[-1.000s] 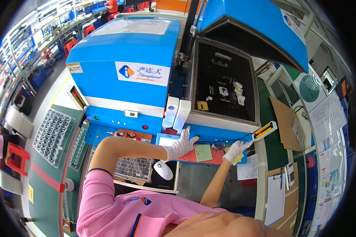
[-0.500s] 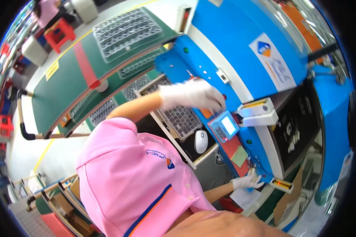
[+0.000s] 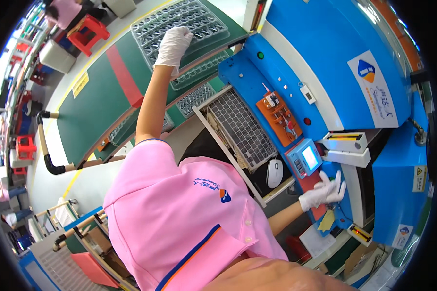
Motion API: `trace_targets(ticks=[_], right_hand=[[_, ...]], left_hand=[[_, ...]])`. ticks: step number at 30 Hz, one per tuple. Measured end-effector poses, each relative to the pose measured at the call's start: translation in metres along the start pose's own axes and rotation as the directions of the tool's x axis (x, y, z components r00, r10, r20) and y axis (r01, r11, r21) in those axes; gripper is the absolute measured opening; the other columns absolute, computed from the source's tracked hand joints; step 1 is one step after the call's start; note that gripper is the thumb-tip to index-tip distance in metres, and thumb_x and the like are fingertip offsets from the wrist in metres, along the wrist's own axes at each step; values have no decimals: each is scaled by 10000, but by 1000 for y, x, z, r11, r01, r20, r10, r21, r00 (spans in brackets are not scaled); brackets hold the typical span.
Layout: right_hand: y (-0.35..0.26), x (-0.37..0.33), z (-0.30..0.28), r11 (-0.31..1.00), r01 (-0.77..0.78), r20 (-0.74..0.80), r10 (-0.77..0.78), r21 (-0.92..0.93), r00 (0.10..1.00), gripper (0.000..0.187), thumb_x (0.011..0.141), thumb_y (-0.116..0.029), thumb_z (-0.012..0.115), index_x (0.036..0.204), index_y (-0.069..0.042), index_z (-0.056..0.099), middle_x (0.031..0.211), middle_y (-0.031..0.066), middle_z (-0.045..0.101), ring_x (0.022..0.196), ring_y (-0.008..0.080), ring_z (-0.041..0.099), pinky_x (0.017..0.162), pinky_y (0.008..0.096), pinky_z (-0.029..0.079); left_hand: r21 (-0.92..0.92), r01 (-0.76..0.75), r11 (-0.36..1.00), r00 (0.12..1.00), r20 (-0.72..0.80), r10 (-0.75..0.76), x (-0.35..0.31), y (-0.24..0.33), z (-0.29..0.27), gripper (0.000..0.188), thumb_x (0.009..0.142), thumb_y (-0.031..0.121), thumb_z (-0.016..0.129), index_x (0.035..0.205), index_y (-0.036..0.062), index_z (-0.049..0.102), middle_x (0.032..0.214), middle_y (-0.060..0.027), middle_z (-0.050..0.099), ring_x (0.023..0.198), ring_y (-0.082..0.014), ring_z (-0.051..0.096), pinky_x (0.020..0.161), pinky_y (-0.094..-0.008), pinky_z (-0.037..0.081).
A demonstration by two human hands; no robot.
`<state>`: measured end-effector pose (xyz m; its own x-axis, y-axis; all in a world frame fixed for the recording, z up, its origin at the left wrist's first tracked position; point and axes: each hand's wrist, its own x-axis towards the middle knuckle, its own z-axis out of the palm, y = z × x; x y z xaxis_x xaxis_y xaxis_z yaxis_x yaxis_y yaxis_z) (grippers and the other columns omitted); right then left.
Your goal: The recorder is testing electronic components by placing them into a testing machine and then sorting them into trays at a factory workstation.
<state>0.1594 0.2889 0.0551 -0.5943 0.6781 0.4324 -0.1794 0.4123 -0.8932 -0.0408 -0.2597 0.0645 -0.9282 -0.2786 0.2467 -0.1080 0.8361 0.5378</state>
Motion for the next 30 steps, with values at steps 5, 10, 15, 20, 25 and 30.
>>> trace_targets(ticks=[5, 10, 15, 20, 25, 30], right_hand=[[8, -9, 37, 966, 249, 354, -209, -73, 912, 281, 1014, -101, 511, 1221, 72, 587, 1281, 204, 626, 1027, 241, 679, 802, 309, 553], [-10, -12, 107, 840, 541, 744, -343, -29, 574, 278, 958, -32, 577, 1229, -40, 638, 1258, 157, 649, 1159, 307, 625, 1033, 402, 455], [17, -14, 132, 791, 605, 797, -419, 86, 434, 228, 950, -57, 603, 1167, -67, 673, 1058, 130, 705, 995, 297, 667, 874, 392, 503], [-6, 5, 112, 806, 584, 768, -311, -99, 560, 197, 947, -84, 614, 1127, -82, 694, 913, 114, 710, 807, 273, 667, 698, 409, 488], [-14, 4, 133, 675, 725, 813, -339, -141, 474, 172, 941, -114, 607, 1080, -71, 700, 853, 117, 696, 735, 256, 668, 631, 404, 480], [1, -25, 196, 641, 766, 796, -443, -40, 412, 211, 940, -108, 601, 1142, -85, 654, 1070, 81, 689, 794, 253, 678, 713, 363, 529]], left_hand=[[-241, 164, 956, 985, -5, -170, -9, 28, -7, 175, 916, 234, 640, 1013, 93, 672, 837, -35, 638, 674, -127, 589, 504, -312, 525], [-269, 274, 923, 956, 183, -230, 6, 17, -17, 186, 880, 234, 686, 991, 84, 686, 854, -23, 636, 736, -117, 584, 517, -308, 539], [-24, 215, 976, 967, 148, -209, 19, 13, -11, 198, 877, 233, 707, 999, 76, 700, 841, -14, 636, 745, -101, 575, 569, -286, 517], [-238, 127, 963, 988, 116, -102, 12, -3, -11, 194, 912, 202, 686, 1029, 48, 707, 821, 8, 638, 742, -83, 555, 656, -253, 465], [-415, 51, 908, 999, 16, -49, -5, 23, -21, 199, 948, 163, 655, 1075, 18, 705, 855, 13, 653, 784, -70, 555, 696, -235, 447], [-535, -19, 845, 997, -70, -22, -26, 62, -43, 210, 973, 162, 632, 1123, 32, 698, 990, 0, 670, 851, -87, 586, 775, -241, 478]])
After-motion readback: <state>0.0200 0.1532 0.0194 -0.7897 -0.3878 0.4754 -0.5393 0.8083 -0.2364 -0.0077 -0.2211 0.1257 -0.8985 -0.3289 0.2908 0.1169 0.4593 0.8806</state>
